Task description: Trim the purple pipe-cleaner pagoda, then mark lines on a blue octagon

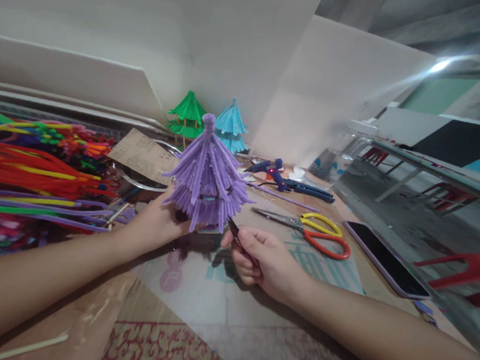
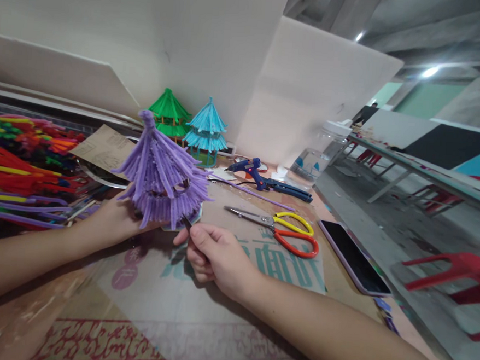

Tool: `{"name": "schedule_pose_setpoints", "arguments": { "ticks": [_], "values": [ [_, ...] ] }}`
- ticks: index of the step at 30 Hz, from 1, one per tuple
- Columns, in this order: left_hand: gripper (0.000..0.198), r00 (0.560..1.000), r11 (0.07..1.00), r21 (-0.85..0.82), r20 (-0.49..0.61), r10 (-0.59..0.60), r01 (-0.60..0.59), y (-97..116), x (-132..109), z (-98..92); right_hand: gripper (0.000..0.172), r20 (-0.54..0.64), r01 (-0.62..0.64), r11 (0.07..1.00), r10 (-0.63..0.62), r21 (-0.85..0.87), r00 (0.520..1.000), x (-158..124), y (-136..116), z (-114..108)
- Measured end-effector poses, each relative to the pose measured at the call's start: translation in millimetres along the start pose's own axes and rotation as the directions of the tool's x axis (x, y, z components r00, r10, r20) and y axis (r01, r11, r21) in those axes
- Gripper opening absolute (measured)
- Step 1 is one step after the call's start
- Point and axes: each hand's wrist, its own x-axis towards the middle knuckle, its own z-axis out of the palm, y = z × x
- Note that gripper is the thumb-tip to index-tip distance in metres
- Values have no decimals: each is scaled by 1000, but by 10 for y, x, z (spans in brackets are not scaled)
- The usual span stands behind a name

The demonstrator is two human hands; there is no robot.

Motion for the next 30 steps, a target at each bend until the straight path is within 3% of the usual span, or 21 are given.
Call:
{"name": "schedule_pose_setpoints", "arguments": {
  "ticks": [9, 21, 30],
  "values": [
    [41, 999, 989, -145, -50, -16, 9, -39, -2, 37, 46, 12, 19, 1000, -19, 7, 1000, -15, 3, -21],
    [42, 995, 929, -363, -37, -94, 75, -36, -46, 102, 47, 26, -5, 1000, 4, 25, 1000, -14, 7, -3],
    [28, 997, 968, -248, -62, -54, 37, -44, -23, 68, 46, 16, -11, 1000, 11, 12, 1000, -5, 2, -6]
  ]
}}
